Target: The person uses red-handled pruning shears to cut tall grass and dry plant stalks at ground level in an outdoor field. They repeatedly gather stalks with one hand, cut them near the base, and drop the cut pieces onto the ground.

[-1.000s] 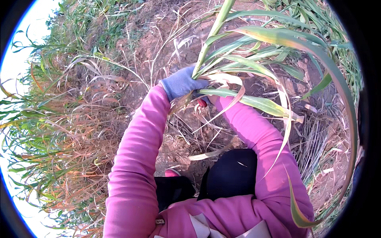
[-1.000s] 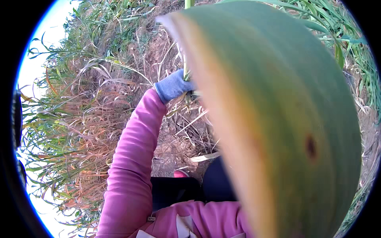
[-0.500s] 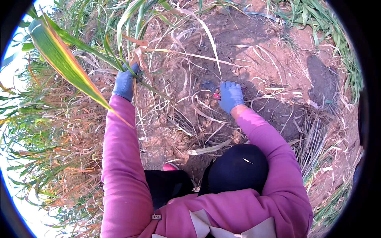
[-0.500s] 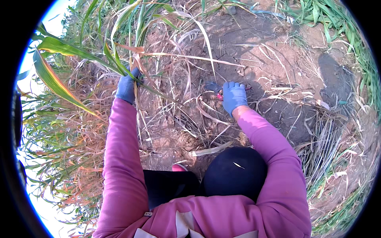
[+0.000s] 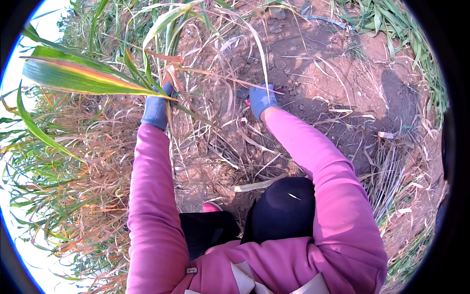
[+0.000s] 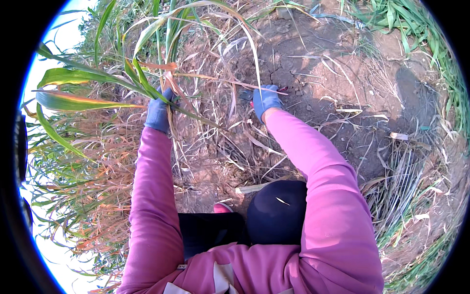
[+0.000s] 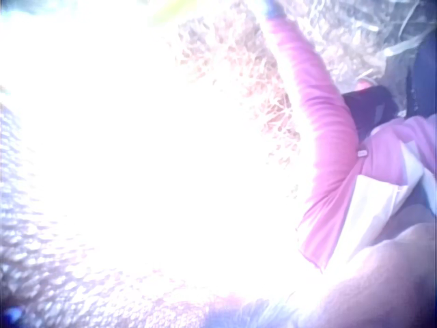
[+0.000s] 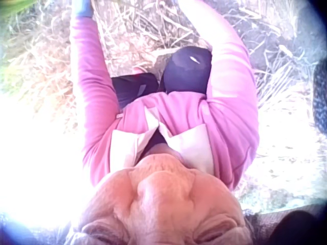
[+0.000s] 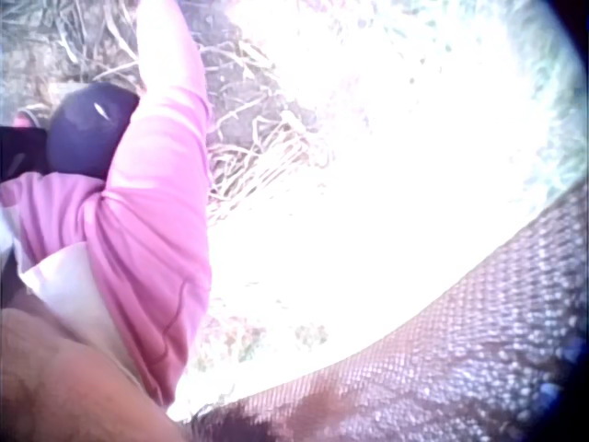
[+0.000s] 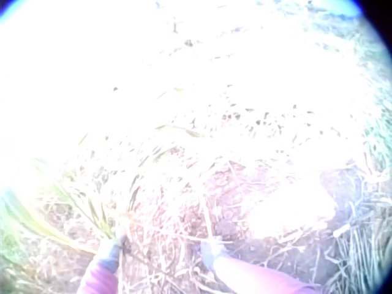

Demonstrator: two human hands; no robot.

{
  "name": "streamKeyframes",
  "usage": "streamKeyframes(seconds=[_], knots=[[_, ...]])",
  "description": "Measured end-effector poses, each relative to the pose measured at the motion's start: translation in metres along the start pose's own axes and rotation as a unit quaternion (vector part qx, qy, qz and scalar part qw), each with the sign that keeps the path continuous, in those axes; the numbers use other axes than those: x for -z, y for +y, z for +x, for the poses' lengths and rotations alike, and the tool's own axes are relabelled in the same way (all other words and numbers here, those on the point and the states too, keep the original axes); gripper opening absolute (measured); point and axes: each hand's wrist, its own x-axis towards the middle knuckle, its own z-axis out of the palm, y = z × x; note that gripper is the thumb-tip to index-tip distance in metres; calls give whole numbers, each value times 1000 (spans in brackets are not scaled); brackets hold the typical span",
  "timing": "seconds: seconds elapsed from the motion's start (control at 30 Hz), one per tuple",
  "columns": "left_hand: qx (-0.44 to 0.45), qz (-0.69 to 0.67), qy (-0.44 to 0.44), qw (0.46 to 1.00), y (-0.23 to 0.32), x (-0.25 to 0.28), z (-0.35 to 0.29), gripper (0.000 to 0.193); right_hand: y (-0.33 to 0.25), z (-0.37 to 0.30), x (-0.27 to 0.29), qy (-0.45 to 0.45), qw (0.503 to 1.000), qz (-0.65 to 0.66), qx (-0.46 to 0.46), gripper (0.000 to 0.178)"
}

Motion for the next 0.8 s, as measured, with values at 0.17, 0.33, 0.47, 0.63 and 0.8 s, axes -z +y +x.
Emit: streamKeyframes(seconds=[0.17, 0.33, 0.47, 0.63, 0.8], knots=[[4, 8, 20, 1000, 4, -1, -3, 30, 7, -15, -2, -104, 979, 175, 30, 23], [15, -22, 156, 987, -18, 61, -23, 18, 20, -100, 46, -247, 905, 253, 236, 36], [-26, 34, 252, 967, -4, 123, -57, 15, 30, -171, 53, -310, 865, 347, 189, 44], [-112, 32, 292, 949, -25, 133, -74, 13, 39, -208, 29, -340, 824, 452, 41, 62], [-145, -94, 189, 967, 34, 67, -54, 18, 39, -217, 34, -365, 822, 437, -28, 60]])
